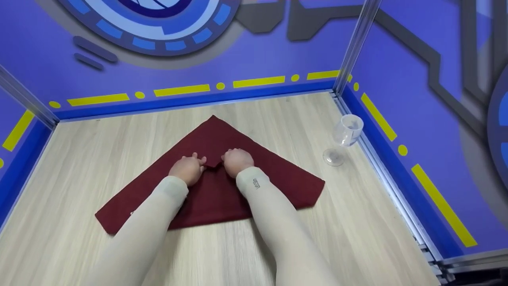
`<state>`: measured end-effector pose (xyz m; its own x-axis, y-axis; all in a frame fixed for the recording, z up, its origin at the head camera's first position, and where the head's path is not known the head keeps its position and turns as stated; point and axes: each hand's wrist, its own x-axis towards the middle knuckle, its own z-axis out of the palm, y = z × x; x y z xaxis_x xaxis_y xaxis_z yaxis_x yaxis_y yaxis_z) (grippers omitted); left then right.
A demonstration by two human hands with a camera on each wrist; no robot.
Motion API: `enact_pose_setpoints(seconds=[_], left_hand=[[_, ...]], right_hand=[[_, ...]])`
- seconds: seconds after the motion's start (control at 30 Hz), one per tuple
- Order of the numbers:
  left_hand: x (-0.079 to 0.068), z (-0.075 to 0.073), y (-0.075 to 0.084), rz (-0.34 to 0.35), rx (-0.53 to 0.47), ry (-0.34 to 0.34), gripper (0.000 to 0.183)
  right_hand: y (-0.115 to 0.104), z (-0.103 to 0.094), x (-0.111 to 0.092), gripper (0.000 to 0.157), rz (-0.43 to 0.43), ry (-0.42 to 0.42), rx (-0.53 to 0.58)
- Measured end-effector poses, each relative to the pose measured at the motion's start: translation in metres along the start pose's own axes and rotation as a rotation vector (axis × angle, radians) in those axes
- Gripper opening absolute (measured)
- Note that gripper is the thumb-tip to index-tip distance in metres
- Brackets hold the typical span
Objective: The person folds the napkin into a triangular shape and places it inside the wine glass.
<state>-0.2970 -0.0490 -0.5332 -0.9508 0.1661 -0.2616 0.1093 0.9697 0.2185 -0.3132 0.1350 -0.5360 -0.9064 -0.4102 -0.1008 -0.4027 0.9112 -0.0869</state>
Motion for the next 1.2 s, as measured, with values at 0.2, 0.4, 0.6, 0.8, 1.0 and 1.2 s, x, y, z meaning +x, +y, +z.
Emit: enact_pose_setpoints(seconds=[0.2,0.4,0.6,0.8,1.0,1.2], left_hand=[[-0.001,0.001,0.001,-0.022,-0.028,-0.008,0.042],[-0.004,0.000,0.002,-0.027,-0.024,-0.023,0.043],[-0.009,-0.001,0.003,-0.028,-0.027,-0.021,0.046],[-0.012,0.000,0.002,0.034,0.047,-0.028,0.042],[-0.017,0.000,0.003,0.062,0.074,-0.009,0.041],[-0.022,0.000,0.005,0.050,0.054,-0.025,0.041]], right_hand=[[0.000,0.002,-0.002,0.033,0.004,-0.007,0.001],[0.000,0.002,-0.005,0.033,0.000,-0.015,-0.016],[-0.002,0.004,-0.008,0.035,-0.003,0.006,-0.023],[-0.003,0.005,-0.012,0.033,-0.054,0.022,-0.080],[-0.006,0.004,-0.016,0.039,-0.028,0.022,-0.052],[-0.007,0.005,-0.019,0.037,-0.019,0.039,-0.029]])
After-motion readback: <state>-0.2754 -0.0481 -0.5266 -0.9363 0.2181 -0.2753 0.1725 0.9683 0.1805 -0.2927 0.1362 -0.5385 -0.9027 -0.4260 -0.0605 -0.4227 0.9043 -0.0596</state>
